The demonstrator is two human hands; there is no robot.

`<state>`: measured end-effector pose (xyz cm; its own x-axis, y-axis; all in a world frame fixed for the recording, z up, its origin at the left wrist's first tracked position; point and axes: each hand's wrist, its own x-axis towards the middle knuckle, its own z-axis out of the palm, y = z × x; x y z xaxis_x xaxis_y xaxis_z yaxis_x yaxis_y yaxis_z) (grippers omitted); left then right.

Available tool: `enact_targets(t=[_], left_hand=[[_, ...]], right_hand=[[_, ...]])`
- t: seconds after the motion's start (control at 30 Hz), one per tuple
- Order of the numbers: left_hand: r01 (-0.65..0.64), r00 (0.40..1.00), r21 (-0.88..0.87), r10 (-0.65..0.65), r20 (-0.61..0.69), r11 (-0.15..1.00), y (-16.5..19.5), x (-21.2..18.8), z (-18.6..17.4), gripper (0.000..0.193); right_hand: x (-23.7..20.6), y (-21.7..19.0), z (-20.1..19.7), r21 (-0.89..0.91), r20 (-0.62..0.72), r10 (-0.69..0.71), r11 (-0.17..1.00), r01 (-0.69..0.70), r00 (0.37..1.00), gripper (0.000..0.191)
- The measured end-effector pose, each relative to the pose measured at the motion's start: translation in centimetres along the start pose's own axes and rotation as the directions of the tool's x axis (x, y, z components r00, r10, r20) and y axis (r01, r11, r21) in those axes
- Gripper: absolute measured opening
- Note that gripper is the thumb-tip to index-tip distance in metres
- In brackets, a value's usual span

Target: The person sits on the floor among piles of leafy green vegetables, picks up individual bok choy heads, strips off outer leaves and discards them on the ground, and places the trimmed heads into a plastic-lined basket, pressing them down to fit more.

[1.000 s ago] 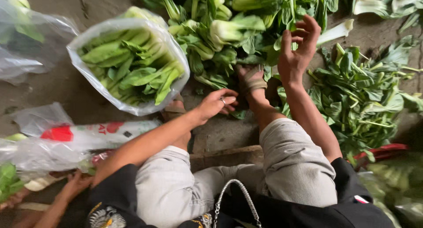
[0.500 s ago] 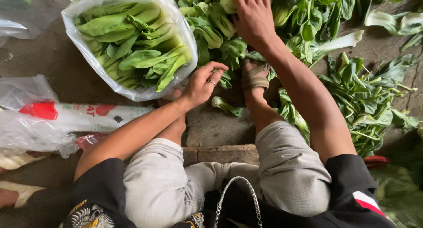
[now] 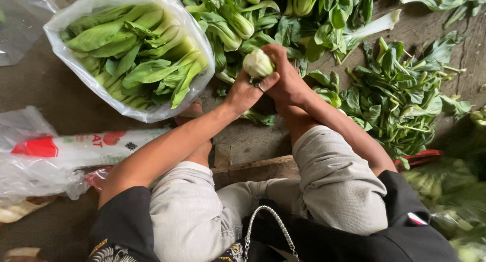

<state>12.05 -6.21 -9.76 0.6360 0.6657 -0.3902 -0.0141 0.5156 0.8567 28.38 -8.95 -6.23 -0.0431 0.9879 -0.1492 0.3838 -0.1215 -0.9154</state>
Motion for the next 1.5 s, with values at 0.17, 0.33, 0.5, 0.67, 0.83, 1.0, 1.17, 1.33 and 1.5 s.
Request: enact_targets(t=[0.17, 0.33, 0.5, 0.67, 0.83, 1.0, 1.17, 1.33, 1.5], left_hand=[[-0.209, 0.952, 0.300, 0.264, -0.155, 0.930, 3.8, -0.9, -1.0, 0.069], [-0.360, 0.932, 0.148, 0.361, 0.022, 0.921, 7.1, -3.3, -3.2, 0.060], [-0.201, 0.979, 0.191, 0.198, 0.036, 0.961, 5.9, -4.2, -2.7, 0.060], [-0.039, 0.998, 0.202, 0.029, 0.056, 0.979, 4.8, -4.5, -2.7, 0.060], [-0.442, 0.897, 0.368, 0.389, 0.212, 0.818, 5.4, -4.8, -3.5, 0.070], [-0.024, 0.990, 0.027, 0.020, 0.141, 0.999, 5.6, -4.6, -3.3, 0.078], [0.059, 0.987, -0.159, -0.034, 0.156, 0.986, 5.3, -4.3, -3.2, 0.080], [-0.119, 0.970, -0.151, 0.148, 0.194, 0.981, 5.2, -4.0, -3.5, 0.069], [-0.119, 0.962, -0.283, 0.181, 0.203, 0.952, 4.5, -4.1, -3.5, 0.084]], right_hand=[[-0.4, -0.8, -2.4, 0.154, 0.120, -0.282, 0.953, 0.263, 0.952, 0.073], [0.8, 3.0, -5.2, 0.127, -0.180, 0.175, 0.980, -0.154, 0.968, 0.030], [4.8, 9.9, -6.2, -0.088, -0.511, 0.223, 0.947, -0.309, 0.830, 0.049], [4.8, 11.1, -5.7, -0.372, -0.557, 0.154, 0.832, -0.411, 0.816, 0.063], [-0.1, 6.5, -8.3, -0.497, -0.514, 0.018, 0.809, -0.315, 0.858, 0.073], [-3.5, 0.4, -13.8, -0.782, -0.380, -0.145, 0.578, -0.234, 0.913, 0.064], [-3.9, -2.2, -15.5, -0.158, -0.383, 0.112, 0.970, -0.184, 0.917, 0.058], [-3.4, -0.9, -14.6, 0.492, -0.441, 0.021, 0.842, 0.222, 0.897, 0.065], [-3.6, -0.5, -14.7, 0.728, -0.532, 0.105, 0.563, 0.391, 0.840, 0.058]])
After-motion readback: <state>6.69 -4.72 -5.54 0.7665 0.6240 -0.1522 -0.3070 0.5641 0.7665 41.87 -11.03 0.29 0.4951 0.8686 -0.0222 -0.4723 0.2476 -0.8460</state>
